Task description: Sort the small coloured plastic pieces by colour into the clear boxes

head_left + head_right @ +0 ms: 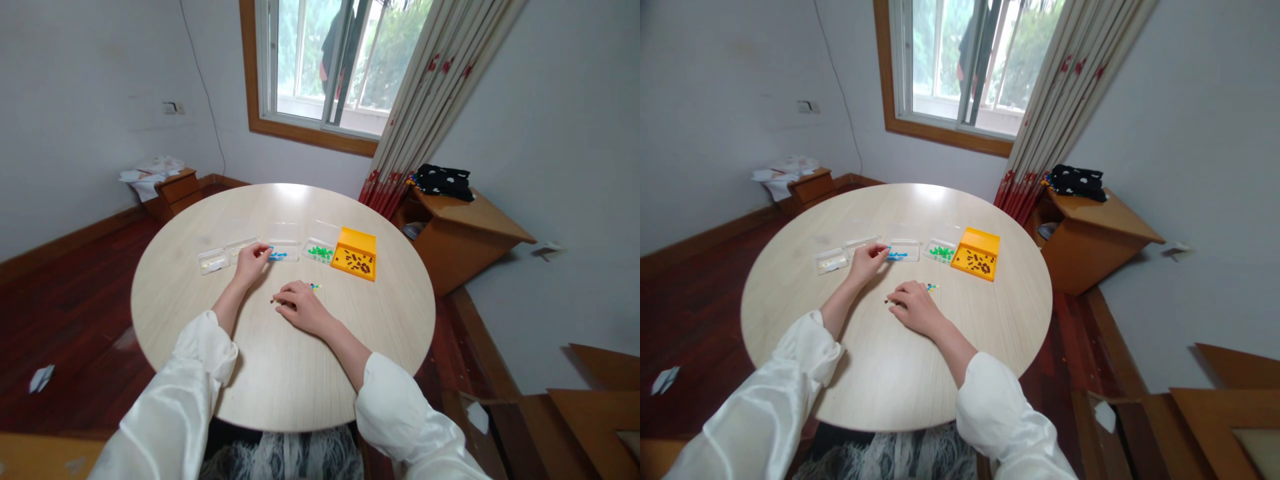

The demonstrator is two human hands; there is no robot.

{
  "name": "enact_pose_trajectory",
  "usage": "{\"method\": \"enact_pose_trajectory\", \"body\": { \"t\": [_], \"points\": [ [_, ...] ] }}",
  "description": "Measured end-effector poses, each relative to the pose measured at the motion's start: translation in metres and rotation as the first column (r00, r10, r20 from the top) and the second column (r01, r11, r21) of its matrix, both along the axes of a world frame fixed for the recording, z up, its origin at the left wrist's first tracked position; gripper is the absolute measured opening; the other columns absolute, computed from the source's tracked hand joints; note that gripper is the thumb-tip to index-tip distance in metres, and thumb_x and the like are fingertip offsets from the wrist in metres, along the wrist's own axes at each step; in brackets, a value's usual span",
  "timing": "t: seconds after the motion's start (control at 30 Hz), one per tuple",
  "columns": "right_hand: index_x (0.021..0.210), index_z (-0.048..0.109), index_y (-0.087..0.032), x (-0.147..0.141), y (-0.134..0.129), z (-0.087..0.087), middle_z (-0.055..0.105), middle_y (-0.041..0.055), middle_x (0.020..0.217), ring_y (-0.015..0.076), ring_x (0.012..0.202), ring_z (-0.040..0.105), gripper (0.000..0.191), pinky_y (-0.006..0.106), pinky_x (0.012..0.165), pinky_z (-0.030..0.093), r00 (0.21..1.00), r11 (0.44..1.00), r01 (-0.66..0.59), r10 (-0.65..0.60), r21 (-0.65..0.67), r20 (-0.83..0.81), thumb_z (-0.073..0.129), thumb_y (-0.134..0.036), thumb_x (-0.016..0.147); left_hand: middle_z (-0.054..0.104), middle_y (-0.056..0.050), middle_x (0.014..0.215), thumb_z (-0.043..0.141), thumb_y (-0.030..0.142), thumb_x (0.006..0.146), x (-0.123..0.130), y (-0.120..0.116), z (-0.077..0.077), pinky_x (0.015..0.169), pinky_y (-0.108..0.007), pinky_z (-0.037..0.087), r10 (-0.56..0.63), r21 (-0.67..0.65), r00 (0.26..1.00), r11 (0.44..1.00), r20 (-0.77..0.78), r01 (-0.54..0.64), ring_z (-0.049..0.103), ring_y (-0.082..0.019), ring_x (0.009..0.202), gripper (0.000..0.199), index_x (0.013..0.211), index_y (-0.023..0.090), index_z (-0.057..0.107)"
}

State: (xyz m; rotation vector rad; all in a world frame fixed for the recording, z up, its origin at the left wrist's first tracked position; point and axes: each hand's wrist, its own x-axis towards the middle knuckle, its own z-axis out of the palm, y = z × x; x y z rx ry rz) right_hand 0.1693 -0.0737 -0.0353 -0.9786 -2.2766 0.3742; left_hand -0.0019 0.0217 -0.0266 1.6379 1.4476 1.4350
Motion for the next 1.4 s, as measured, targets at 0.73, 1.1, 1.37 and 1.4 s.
{"method": "enact_pose_trajectory", "body": {
  "t": [0.73,1.1,1.37,1.4],
  "points": [
    [0.082,0.065,-0.018,-0.003,-0.003,0.005,0.066,0.0061,0.090,0.0177,0.092,0.055,0.009,0.035,0.084,0.036,0.996,0.999,-0.022,0.018,0.040,0.088,0.058,-0.017,0.086,0.073,-0.009,0.084,0.054,0.026,0.075,0.002,0.002,-0.002,0.075,-0.030,0.047,0.101,-0.015,0.955,0.994,-0.279,-0.109,0.062,-0.018,0.072,0.026,0.087,0.012,0.073],
    [0.080,0.066,-0.020,0.019,0.016,0.005,0.070,0.0039,0.084,0.0175,0.080,0.063,0.012,0.033,0.076,0.050,0.868,0.934,0.331,-0.357,-0.134,-0.344,0.055,-0.025,0.082,0.050,0.002,0.049,0.062,0.047,0.066,0.026,-0.027,0.017,0.047,-0.023,0.028,-0.392,-0.262,0.917,0.880,0.073,0.397,0.040,-0.009,0.047,0.034,0.062,0.014,0.064],
    [0.079,0.065,-0.018,0.020,0.017,0.005,0.069,0.0051,0.081,0.0179,0.079,0.062,0.013,0.031,0.071,0.050,0.835,0.917,0.376,-0.398,-0.135,-0.379,0.057,-0.029,0.081,0.052,0.001,0.052,0.069,0.047,0.064,0.034,-0.038,0.016,0.043,-0.021,0.027,-0.580,-0.342,0.797,0.724,0.168,0.599,0.042,-0.008,0.045,0.039,0.076,0.011,0.067],
    [0.079,0.065,-0.018,0.020,0.017,0.004,0.069,0.0050,0.080,0.0178,0.078,0.062,0.013,0.031,0.071,0.050,0.834,0.917,0.378,-0.398,-0.131,-0.382,0.058,-0.029,0.081,0.052,0.002,0.051,0.070,0.047,0.064,0.033,-0.038,0.016,0.043,-0.021,0.027,-0.584,-0.352,0.793,0.715,0.175,0.604,0.041,-0.007,0.044,0.039,0.077,0.010,0.067]
  ]
}}
